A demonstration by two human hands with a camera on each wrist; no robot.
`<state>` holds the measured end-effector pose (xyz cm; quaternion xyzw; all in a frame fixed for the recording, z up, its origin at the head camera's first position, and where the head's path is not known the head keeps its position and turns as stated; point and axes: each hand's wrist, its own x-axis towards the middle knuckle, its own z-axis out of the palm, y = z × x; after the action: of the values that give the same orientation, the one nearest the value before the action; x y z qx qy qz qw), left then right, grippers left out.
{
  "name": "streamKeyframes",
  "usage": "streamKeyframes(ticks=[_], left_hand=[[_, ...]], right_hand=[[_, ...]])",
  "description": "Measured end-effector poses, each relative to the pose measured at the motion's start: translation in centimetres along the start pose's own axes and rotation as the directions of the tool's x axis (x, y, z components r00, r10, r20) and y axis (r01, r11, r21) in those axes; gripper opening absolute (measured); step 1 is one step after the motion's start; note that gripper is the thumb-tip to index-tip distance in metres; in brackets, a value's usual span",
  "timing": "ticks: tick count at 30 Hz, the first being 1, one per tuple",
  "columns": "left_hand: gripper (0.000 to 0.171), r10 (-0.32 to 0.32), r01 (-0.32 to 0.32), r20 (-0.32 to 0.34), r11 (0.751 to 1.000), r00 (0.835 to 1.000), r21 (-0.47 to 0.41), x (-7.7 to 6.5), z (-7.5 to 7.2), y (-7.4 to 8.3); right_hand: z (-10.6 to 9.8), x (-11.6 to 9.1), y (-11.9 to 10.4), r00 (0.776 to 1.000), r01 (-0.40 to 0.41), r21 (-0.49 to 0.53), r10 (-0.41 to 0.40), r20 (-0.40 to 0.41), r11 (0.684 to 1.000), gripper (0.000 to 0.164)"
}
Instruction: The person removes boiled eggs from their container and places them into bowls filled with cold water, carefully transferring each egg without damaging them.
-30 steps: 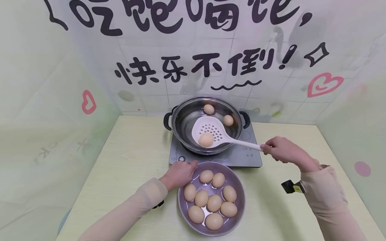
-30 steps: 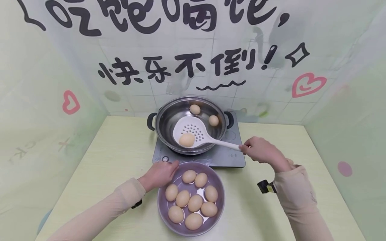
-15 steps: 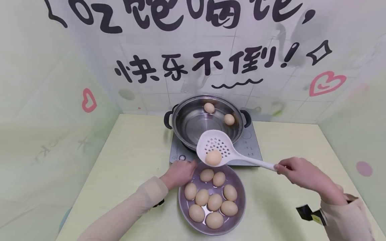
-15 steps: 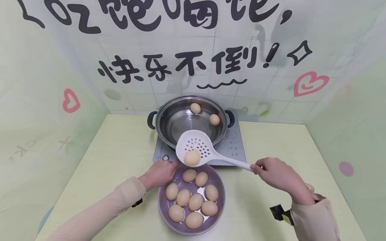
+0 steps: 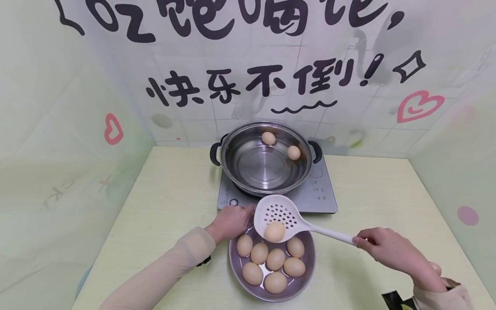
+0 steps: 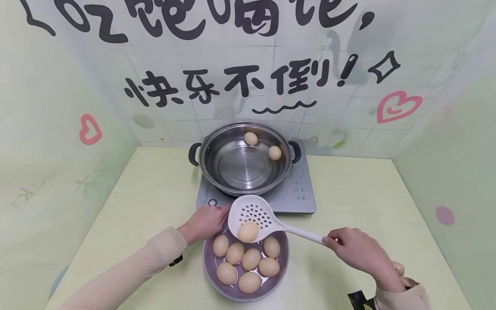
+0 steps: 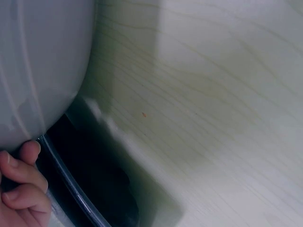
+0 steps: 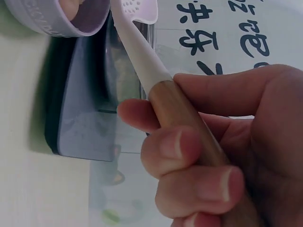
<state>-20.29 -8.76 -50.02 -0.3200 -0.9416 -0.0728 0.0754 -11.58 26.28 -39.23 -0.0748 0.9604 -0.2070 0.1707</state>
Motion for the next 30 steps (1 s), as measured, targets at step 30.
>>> streamKeyframes(ticks=[30], left_hand=[[0.009,0.003,-0.003,0.015,1.0,1.0,-0.008,0.0,-0.1,0.0]], right_hand=[[-0.5,-0.1,0.4,0.972,0.07,0.081,-0.049,-0.23,0.994,0.015]])
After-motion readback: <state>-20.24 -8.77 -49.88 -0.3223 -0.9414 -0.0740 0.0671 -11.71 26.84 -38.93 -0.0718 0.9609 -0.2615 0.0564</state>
